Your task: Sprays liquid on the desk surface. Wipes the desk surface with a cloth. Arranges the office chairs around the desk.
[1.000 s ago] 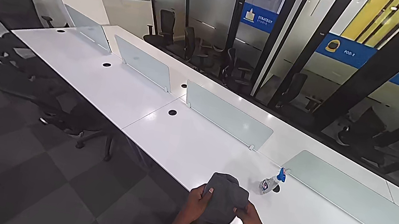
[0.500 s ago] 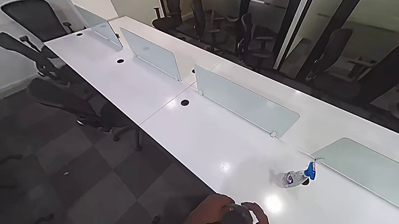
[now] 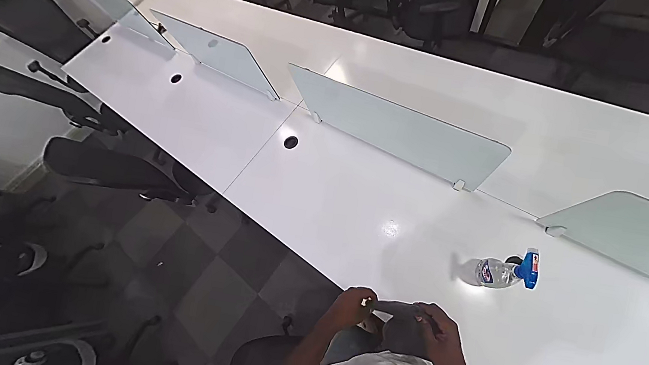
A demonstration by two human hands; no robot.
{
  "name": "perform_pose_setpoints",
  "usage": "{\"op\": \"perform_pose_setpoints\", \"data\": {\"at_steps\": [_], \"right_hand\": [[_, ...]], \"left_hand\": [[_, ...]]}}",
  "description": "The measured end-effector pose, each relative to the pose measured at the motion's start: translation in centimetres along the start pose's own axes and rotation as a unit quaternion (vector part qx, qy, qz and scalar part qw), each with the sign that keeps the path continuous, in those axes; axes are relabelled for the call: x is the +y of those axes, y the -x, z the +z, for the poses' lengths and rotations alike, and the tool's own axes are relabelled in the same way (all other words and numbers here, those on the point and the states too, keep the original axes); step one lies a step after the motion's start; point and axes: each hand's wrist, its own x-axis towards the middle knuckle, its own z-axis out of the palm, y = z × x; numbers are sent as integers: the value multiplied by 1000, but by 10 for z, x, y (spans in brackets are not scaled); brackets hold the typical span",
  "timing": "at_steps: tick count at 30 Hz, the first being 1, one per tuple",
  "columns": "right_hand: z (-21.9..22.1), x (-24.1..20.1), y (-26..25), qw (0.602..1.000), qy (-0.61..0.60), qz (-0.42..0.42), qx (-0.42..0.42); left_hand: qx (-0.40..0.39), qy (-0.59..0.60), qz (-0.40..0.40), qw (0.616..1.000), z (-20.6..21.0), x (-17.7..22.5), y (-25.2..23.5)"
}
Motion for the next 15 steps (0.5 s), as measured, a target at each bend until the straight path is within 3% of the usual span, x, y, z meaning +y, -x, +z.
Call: {"op": "perform_pose_setpoints", "data": {"at_steps": [3, 8, 13, 15], "right_hand": [[-20, 1, -8, 998, 49, 0, 45], [-32, -4, -22, 963, 251, -43, 94], [35, 19, -7, 938, 337, -47, 69], [76, 44, 5, 940, 332, 62, -52]], "left_hand": [[60, -28, -73, 995, -2, -7, -22], [17, -36, -149, 988, -10, -32, -32], [-17, -44, -167, 985, -13, -75, -10], [-34, -45, -190, 980, -16, -89, -4]]}}
